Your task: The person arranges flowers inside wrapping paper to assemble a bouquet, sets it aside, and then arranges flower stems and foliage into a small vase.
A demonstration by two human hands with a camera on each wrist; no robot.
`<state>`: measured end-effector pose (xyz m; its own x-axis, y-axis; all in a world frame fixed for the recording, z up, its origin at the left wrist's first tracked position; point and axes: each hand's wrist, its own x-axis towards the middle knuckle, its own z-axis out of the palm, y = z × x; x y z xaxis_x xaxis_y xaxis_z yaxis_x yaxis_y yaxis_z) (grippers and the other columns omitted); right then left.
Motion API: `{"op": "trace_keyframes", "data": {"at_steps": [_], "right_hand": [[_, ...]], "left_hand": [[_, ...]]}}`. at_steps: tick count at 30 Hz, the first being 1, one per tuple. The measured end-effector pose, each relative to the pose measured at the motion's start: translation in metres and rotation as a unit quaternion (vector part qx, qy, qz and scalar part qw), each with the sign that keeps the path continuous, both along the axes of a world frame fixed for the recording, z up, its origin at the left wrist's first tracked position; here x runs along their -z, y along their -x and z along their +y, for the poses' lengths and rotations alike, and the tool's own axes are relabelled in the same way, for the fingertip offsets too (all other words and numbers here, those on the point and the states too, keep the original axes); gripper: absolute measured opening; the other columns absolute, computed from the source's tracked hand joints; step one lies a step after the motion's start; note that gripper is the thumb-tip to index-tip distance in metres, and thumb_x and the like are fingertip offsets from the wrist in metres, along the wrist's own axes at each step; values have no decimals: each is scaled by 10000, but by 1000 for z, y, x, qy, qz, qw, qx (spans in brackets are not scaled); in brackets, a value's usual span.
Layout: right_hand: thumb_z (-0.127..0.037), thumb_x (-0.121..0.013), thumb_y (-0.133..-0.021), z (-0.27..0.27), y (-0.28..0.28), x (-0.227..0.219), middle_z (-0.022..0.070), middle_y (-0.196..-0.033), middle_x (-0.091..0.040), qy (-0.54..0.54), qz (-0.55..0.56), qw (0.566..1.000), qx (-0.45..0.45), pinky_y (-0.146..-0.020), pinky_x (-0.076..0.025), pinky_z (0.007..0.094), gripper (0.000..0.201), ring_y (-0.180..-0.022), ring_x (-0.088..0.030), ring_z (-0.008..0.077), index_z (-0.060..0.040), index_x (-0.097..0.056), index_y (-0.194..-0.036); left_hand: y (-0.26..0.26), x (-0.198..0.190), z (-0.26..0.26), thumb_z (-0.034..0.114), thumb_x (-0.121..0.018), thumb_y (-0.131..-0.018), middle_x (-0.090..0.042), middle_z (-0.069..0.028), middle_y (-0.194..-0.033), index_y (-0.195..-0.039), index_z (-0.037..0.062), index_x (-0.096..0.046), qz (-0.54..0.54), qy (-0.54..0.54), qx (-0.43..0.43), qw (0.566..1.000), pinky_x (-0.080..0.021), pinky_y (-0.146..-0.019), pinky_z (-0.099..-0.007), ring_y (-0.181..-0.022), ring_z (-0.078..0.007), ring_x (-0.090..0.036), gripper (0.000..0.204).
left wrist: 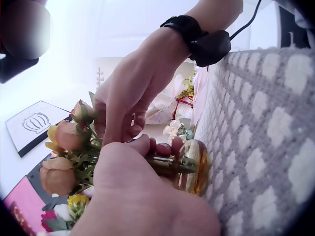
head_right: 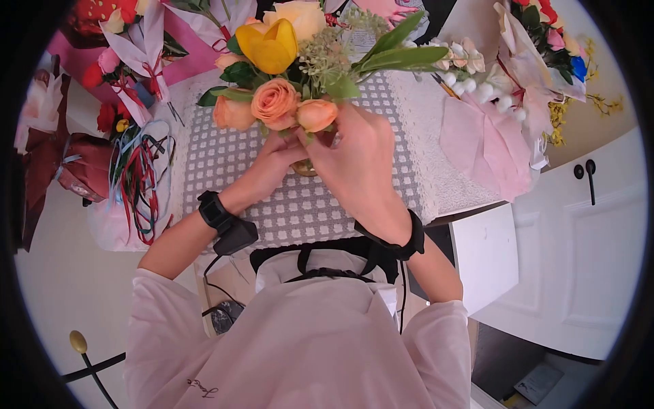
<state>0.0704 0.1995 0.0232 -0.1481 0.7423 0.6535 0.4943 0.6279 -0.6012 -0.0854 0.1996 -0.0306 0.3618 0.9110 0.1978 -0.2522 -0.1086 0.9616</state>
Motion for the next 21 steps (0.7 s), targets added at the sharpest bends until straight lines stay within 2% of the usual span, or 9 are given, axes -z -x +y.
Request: {"op": "trace_keyframes", "data": {"at_steps": [1,3,4,6,11,13,14,16,21], "right_hand": [[-82,-824,-712,-2,-1,-2,107,-680,-659,-3,2,1000,-2,-526,-476,347,228,-583,-649,274,-12,-649,-841],[-81,-819,-750,-12,-3,-9,89,-682,-668,49,11,999,-3,-518,-476,316,225,-577,-657,208,-14,-632,-856],[-81,-819,-750,-15,-4,-13,89,-682,-668,46,13,999,-5,-518,-476,316,225,-577,-657,208,-14,-632,-856],[-65,-792,-801,-22,-6,-19,70,-683,-678,51,21,998,-37,-522,-478,289,180,-588,-663,157,-19,-634,-876],[-54,-753,-853,-26,-18,-12,73,-679,-684,80,10,996,-46,-520,-477,270,120,-566,-650,151,-12,-642,-868],[-55,-748,-859,-27,-26,-5,76,-680,-685,86,5,995,-50,-517,-475,267,115,-558,-647,156,-6,-644,-859],[-59,-746,-864,-28,-29,-1,80,-669,-682,102,-4,994,-43,-512,-473,269,114,-549,-643,159,-3,-648,-848],[-63,-744,-869,-28,-37,6,83,-658,-678,115,-11,993,-35,-508,-471,271,116,-540,-640,162,1,-652,-837],[-75,-741,-883,-29,-68,21,93,-627,-653,143,-56,988,-24,-504,-469,297,127,-511,-617,173,4,-657,-830]], "left_hand": [[2,1,1,71,-579,-932,-625,-36,-1006,-1089,-7,-613,-1,5,22,1000,-459,-829,-271,-919,-98,-579,178],[2,0,0,87,-578,-937,-613,-28,-972,-1065,3,-608,-8,9,19,1000,-453,-808,-267,-890,-95,-572,155],[1,-3,-1,102,-578,-943,-602,-20,-937,-1040,12,-603,-17,16,20,1000,-446,-787,-263,-862,-93,-565,135],[-1,-11,-6,119,-577,-950,-602,-21,-928,-1029,14,-602,-24,18,11,999,-446,-785,-264,-857,-97,-564,133],[4,-13,-2,165,-582,-962,-591,-27,-894,-995,22,-587,-6,39,12,999,-443,-771,-264,-829,-111,-556,146],[9,-10,5,189,-575,-962,-554,-14,-924,-1082,15,-559,-24,24,84,996,-423,-823,-285,-874,-116,-529,213],[9,-10,5,189,-575,-962,-554,-14,-924,-1082,15,-559,-22,23,86,996,-423,-823,-285,-874,-116,-529,213],[8,-12,8,197,-566,-968,-520,-13,-832,-990,39,-517,-44,3,107,993,-417,-823,-286,-827,-123,-519,167],[2,-14,1,207,-570,-996,-506,-15,-802,-930,50,-494,-11,17,78,997,-428,-807,-288,-817,-123,-529,186]]}}
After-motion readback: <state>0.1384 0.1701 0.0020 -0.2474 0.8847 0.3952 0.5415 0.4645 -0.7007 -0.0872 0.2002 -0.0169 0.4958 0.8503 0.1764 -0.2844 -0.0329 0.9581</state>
